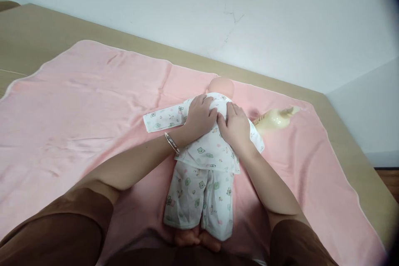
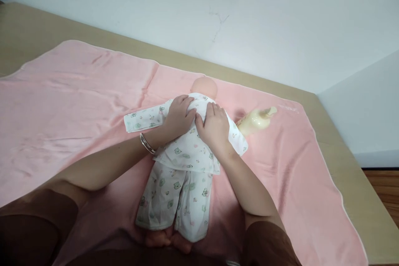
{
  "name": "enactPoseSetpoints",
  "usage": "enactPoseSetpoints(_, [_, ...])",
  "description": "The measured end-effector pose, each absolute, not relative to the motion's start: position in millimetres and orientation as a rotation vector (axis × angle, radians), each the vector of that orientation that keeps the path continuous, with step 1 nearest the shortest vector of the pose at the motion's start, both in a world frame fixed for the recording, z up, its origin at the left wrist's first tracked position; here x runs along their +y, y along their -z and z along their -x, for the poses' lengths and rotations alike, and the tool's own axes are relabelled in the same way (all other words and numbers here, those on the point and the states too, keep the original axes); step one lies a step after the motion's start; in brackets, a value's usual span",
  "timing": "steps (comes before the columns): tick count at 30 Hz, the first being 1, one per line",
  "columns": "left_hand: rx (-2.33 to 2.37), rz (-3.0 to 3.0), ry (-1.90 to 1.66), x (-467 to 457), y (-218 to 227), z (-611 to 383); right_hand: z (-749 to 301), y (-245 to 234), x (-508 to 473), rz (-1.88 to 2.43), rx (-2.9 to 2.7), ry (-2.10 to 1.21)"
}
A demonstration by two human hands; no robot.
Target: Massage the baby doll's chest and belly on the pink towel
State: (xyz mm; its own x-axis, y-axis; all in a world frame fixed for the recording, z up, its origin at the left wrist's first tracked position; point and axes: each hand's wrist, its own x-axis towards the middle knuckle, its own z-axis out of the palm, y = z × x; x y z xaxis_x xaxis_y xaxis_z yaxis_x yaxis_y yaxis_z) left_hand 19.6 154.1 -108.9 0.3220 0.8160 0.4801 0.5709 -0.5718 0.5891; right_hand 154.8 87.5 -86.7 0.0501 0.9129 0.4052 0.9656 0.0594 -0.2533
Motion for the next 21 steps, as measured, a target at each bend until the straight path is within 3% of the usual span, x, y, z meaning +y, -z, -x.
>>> enactPoseSetpoints(15, [1.272, -2.403, -0.962, 146, 106, -21, -170, 90, 99, 1.788, -1.909, 0.044])
enactPoseSetpoints(21, [1.176, -2.457, -1.081, 149, 107, -19, -172, 89, 100, 1.846, -1.977, 0.042])
